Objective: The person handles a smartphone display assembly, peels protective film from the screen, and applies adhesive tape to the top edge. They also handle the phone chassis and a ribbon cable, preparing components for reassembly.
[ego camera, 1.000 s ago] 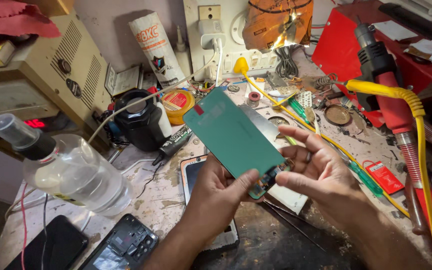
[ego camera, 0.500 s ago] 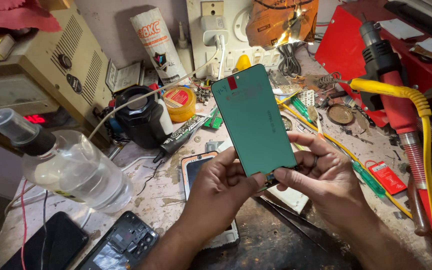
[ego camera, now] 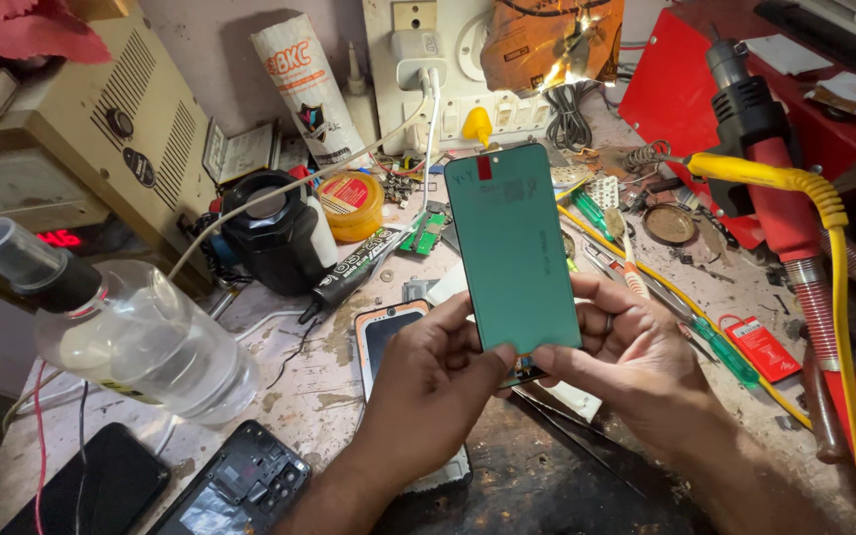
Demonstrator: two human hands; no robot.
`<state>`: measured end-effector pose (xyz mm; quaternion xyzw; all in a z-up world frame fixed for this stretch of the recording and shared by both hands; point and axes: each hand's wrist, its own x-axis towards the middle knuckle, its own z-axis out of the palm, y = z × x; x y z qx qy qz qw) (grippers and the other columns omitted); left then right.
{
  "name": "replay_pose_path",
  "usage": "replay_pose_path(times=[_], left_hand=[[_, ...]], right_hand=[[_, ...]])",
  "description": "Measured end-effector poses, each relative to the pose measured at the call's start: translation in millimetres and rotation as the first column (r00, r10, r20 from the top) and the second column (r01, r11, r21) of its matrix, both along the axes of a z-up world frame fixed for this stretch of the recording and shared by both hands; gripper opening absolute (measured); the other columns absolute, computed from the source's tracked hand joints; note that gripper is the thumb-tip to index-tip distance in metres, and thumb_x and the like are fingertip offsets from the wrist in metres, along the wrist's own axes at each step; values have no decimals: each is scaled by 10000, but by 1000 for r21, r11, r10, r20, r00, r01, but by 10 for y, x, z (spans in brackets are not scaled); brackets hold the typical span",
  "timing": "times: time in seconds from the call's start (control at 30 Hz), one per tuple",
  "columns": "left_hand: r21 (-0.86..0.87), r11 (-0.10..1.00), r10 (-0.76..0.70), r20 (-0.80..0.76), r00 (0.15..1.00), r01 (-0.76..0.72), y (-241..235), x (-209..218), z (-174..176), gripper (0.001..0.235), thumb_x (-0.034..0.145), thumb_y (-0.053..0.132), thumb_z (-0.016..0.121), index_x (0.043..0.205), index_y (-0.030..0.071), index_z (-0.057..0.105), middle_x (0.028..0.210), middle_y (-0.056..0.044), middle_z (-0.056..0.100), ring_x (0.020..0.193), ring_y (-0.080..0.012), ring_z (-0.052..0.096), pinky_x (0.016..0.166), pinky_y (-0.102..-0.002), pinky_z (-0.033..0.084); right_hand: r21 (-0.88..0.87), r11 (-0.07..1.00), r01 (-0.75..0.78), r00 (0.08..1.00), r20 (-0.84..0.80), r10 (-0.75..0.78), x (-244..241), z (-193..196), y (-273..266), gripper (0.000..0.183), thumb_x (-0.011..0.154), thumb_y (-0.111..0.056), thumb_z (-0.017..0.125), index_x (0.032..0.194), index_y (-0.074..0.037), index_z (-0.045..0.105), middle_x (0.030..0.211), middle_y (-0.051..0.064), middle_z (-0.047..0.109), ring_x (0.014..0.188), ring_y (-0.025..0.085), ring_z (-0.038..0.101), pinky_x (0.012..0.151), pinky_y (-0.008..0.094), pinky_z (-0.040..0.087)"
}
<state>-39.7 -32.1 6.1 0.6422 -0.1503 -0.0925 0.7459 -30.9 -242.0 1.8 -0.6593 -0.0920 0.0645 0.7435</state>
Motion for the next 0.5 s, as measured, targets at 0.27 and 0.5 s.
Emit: replay_pose_path(times=[0.27,0.5], left_hand=[[4,1000,-14,49,999,14,24,-17,83,516,972,33,587,1483,52,518,944,7,716,799,-26,623,715,-218,548],[56,998,4,111,994,-11,-19,-50,99,746,850,60,765,1527,42,451,915,4,703,764,-23,620,680,-207,526]], right_hand=[[-14,997,80,997,14,-80,-27,82,60,575,805,6,731,1359,25,578,1110,123,755,963,166,727,784,348,646],[54,995,86,995,37,-88,-4,21,40,568,811,-34,756,1342,26,564,1106,124,734,956,176,728,773,369,654]])
